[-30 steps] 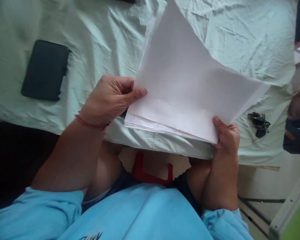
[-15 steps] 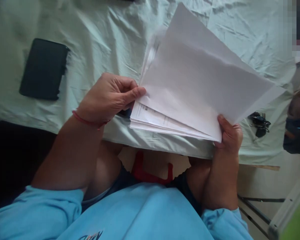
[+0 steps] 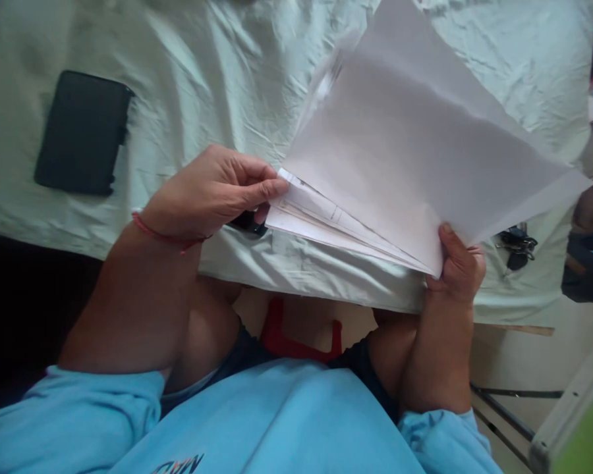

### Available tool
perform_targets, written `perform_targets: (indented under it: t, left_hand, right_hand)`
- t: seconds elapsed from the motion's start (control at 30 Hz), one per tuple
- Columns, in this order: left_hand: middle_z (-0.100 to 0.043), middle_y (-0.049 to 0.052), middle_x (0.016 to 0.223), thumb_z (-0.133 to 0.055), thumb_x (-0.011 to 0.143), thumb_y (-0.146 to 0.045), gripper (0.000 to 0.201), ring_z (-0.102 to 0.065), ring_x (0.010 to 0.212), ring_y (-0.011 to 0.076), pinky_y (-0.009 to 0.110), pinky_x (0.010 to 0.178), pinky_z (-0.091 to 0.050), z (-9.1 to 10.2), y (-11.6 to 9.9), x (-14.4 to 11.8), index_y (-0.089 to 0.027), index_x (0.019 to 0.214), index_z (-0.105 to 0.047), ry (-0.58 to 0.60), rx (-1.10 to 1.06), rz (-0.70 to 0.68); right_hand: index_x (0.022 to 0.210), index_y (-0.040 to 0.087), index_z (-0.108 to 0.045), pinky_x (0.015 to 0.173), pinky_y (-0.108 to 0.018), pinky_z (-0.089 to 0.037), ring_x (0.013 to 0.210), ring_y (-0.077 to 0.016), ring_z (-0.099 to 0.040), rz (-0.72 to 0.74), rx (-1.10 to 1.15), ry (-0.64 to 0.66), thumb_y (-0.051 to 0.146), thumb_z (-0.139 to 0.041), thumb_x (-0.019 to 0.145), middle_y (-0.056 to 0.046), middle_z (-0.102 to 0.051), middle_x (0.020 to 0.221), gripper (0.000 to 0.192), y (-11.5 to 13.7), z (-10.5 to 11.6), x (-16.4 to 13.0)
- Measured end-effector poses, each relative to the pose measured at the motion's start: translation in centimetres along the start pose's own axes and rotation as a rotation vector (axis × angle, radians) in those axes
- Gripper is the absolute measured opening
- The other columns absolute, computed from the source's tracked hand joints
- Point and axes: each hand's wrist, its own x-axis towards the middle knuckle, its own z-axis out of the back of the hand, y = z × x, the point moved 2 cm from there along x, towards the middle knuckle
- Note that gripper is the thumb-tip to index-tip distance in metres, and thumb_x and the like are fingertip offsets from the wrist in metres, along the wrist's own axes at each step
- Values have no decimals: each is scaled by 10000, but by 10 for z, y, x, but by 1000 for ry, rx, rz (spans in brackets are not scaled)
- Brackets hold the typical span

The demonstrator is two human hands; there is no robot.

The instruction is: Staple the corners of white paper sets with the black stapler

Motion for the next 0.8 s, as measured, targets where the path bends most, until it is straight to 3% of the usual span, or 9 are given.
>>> perform_targets:
  t: [0.13, 0.3, 0.5, 0.67, 0.8]
  left_hand:
    - [-667, -1, 687, -807, 820, -209, 119, -593, 611, 127, 233, 540, -426, -1, 3, 1, -177, 806, -693, 65, -85, 19]
    - [-531, -41, 519, -774, 850, -226, 274, -443, 477, 78, 222, 466, -304, 2, 1, 0, -185, 668, -574, 61, -11, 63]
    - [-590, -5, 546, -695, 953, -323, 387, -479, 507, 103, 244, 515, -374, 3, -2, -1, -187, 616, -561, 107, 79, 56]
    - [-572, -3, 658, -627, 1047, -445, 426, -533, 630, 128, 243, 634, -462, 3, -4, 0, -185, 710, -613, -21, 104, 21]
    - [-528, -11, 693, -598, 1069, -450, 425, -538, 684, 123, 234, 683, -477, 0, 1, 0, -196, 728, -579, -141, -9, 45]
  right_hand:
    - [1004, 117, -749, 1117, -358, -629, 1123, -212, -758, 7, 2, -2, 193, -913, 591, -59, -774, 1119, 450, -1, 1, 2]
    - [997, 104, -750, 1116, -364, -631, 1119, -221, -762, 15, -8, -3, 199, -923, 589, -71, -774, 1113, 453, 0, 1, 1]
    - [1006, 125, -750, 1141, -358, -616, 1135, -210, -758, 20, 0, 23, 209, -902, 604, -47, -775, 1104, 438, 0, 0, 2]
    - [981, 129, -751, 1132, -358, -619, 1051, -190, -760, 7, -32, 29, 238, -937, 569, -45, -774, 1089, 465, 1, 1, 1]
    - [972, 126, -754, 1111, -375, -630, 1013, -188, -752, 49, -49, 20, 282, -961, 529, -43, -768, 1061, 513, 4, -1, -4]
